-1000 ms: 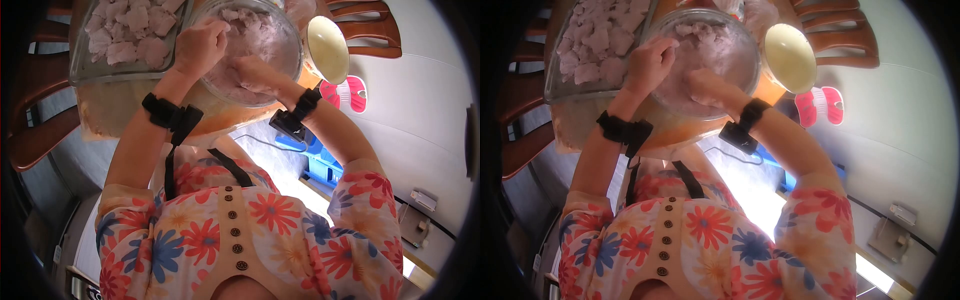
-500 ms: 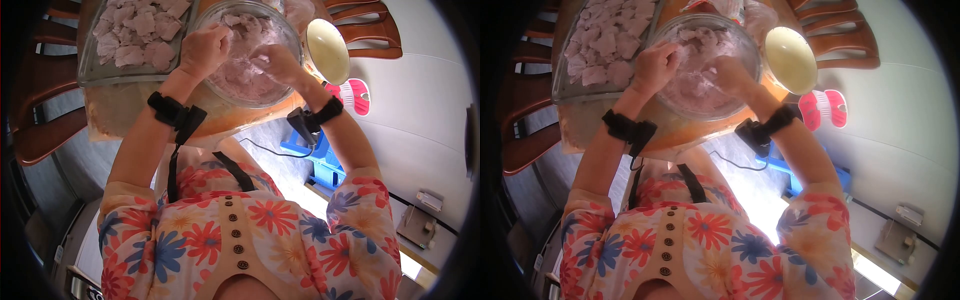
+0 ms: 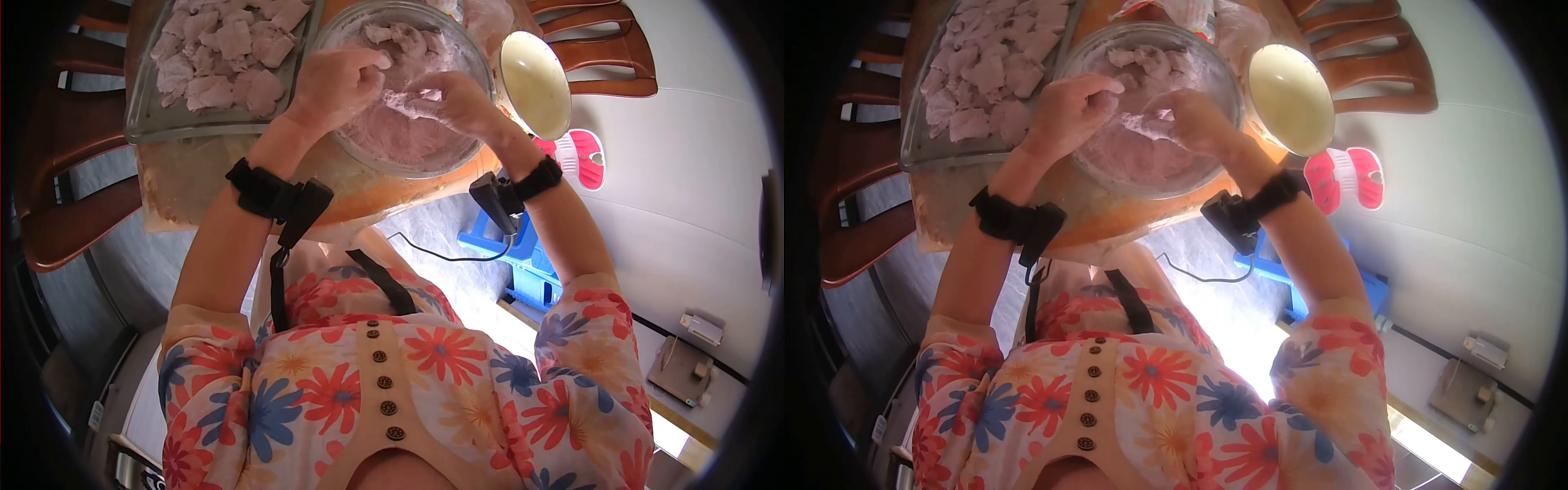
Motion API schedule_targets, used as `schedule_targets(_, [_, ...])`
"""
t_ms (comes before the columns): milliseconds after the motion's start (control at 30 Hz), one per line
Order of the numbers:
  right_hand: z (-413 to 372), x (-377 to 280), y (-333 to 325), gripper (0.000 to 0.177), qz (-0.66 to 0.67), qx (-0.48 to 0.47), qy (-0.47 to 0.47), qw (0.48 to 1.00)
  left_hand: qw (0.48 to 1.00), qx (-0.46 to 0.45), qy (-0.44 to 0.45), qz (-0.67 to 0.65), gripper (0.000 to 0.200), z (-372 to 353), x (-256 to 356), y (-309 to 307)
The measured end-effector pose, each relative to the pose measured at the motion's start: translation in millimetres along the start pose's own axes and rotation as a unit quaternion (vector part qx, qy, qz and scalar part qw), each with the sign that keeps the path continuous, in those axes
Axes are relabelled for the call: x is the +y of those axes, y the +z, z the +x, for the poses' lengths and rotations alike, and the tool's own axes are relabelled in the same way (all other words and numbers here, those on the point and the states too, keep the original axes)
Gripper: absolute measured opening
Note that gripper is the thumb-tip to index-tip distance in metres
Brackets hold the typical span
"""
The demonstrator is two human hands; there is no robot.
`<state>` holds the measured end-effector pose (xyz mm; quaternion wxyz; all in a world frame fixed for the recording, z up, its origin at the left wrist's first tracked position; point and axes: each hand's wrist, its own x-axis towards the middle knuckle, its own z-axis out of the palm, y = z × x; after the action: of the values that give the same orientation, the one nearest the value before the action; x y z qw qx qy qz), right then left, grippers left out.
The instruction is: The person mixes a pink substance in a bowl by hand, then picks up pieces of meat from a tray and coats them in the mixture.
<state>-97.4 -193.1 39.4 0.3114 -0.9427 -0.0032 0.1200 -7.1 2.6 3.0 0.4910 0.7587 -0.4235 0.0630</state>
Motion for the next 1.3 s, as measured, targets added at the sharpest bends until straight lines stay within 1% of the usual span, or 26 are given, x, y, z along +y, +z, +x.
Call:
schedule_targets(33, [0.6, -0.8, -1.7, 0.022, 0.049, -0.014, -0.004, 0.999, 1.0, 0.0, -0.001, 0.001, 0.015, 2.8, 8.8, -5.3])
schedule_targets(100, [2.2, -5.7, -2.2, 0.021, 0.063, -0.018, 0.013, 0.998, 0.972, -0.18, -0.152, -0.006, 0.022, 8.8, 24.3, -13.5])
schedule_targets(133, [2.1, -7.8, -3.5, 0.021, 0.075, -0.02, 0.031, 0.996, 0.972, -0.18, -0.15, -0.006, 0.022, 8.0, 22.2, -11.0])
schedule_targets(200, [2.6, -10.2, -8.8, 0.023, 0.095, -0.017, 0.017, 0.995, 0.984, -0.166, -0.046, 0.055, 0.022, 7.4, 15.9, -6.2])
schedule_targets(333, [1.2, 3.7, -11.2, 0.035, 0.091, 0.024, -0.016, 0.995, 0.985, -0.144, -0.073, 0.058, 0.022, 10.9, 9.9, -14.2])
schedule_targets(367, [-1.2, 6.5, -6.1, 0.035, 0.092, 0.024, -0.016, 0.995, 0.986, -0.121, -0.105, 0.039, 0.023, 11.5, 6.6, -22.5])
schedule_targets(433, [-8.5, 3.3, 6.5, 0.035, -0.17, 0.057, 0.013, 0.984, 0.986, -0.098, -0.137, 0.019, 0.025, 14.3, 0.4, -42.8])
schedule_targets(500, [-5.3, -14.9, 19.2, 0.033, -0.196, 0.01, 0.062, 0.979, 0.981, -0.031, -0.182, 0.053, 0.026, 15.0, -7.9, -68.8])
schedule_targets(533, [-3.5, -21.0, 23.4, 0.03, -0.223, -0.035, 0.109, 0.968, 0.975, -0.03, -0.216, 0.044, 0.027, 14.5, -16.2, -82.0])
schedule_targets(567, [-2.5, -14.9, 29.5, 0.03, -0.22, -0.034, 0.111, 0.968, 0.968, -0.028, -0.248, 0.035, 0.028, 13.8, -27.1, -94.1])
schedule_targets(633, [2.2, 2.3, 41.1, 0.024, -0.159, -0.052, -0.012, 0.986, 0.96, -0.034, -0.273, 0.043, 0.03, 10.4, -49.3, -113.5])
schedule_targets(667, [3.3, 9.2, 37.2, 0.024, -0.158, -0.052, -0.011, 0.986, 0.952, -0.036, -0.3, 0.051, 0.031, 7.8, -62.7, -122.5])
schedule_targets(700, [2.2, 15.4, 28.7, 0.024, -0.144, -0.04, -0.057, 0.987, 0.952, -0.036, -0.3, 0.05, 0.031, 1.7, -84.7, -130.9])
schedule_targets(733, [-0.7, 19.5, 20.9, 0.025, -0.129, -0.029, -0.103, 0.986, 0.966, -0.057, -0.239, 0.076, 0.033, -6.5, -109.7, -136.6])
schedule_targets(767, [-5.1, 17.3, 13.6, 0.025, -0.13, -0.031, -0.103, 0.986, 0.976, -0.077, -0.179, 0.102, 0.034, -11.7, -122.7, -139.0])
schedule_targets(800, [-10.7, 11.6, 5.4, 0.024, -0.134, 0.018, -0.038, 0.99, 0.976, -0.075, -0.18, 0.101, 0.034, -12.3, -121.6, -139.0])
schedule_targets(833, [-14.0, 8.7, 0.3, 0.024, -0.137, 0.068, 0.028, 0.988, 0.956, -0.027, -0.29, 0.027, 0.033, -12.3, -120.6, -138.8])
schedule_targets(867, [-14.7, 13.8, 1.0, 0.024, -0.139, 0.067, 0.027, 0.988, 0.918, 0.021, -0.393, -0.047, 0.031, -12.1, -119.2, -138.7])
schedule_targets(933, [-15.4, 26.7, 7.7, 0.027, -0.234, -0.026, 0.08, 0.969, 0.931, 0.034, -0.363, 0.013, 0.03, -15.2, -133.8, -141.0])
schedule_targets(967, [-14.8, 28.9, 11.4, 0.027, -0.235, -0.025, 0.08, 0.968, 0.94, 0.044, -0.331, 0.076, 0.029, -17.2, -142.3, -141.7])
schedule_targets(1033, [-10.8, 23.7, 19.5, 0.026, -0.044, 0.049, -0.078, 0.995, 0.941, 0.064, -0.305, 0.13, 0.029, -13.5, -132.6, -141.8])
schedule_targets(1067, [-9.6, 21.8, 19.5, 0.026, -0.043, 0.049, -0.077, 0.995, 0.939, 0.082, -0.28, 0.185, 0.028, -12.6, -127.9, -141.4])
schedule_targets(1133, [-7.9, 13.4, 15.5, 0.025, 0.023, -0.045, 0.064, 0.997, 0.94, 0.095, -0.284, 0.163, 0.028, -6.1, -93.1, -137.4])
schedule_targets(1167, [-6.8, 18.0, 17.5, 0.025, 0.023, -0.045, 0.065, 0.997, 0.94, 0.111, -0.289, 0.142, 0.028, -2.3, -79.2, -132.7])
schedule_targets(1233, [-1.4, 23.5, 20.7, 0.029, -0.035, 0.057, -0.038, 0.997, 0.953, 0.105, -0.261, 0.108, 0.026, -3.3, -73.7, -119.4])
schedule_targets(1300, [-0.1, 17.2, 15.2, 0.028, -0.045, 0.029, -0.022, 0.998, 0.964, 0.099, -0.235, 0.075, 0.024, -2.8, -59.5, -105.6])
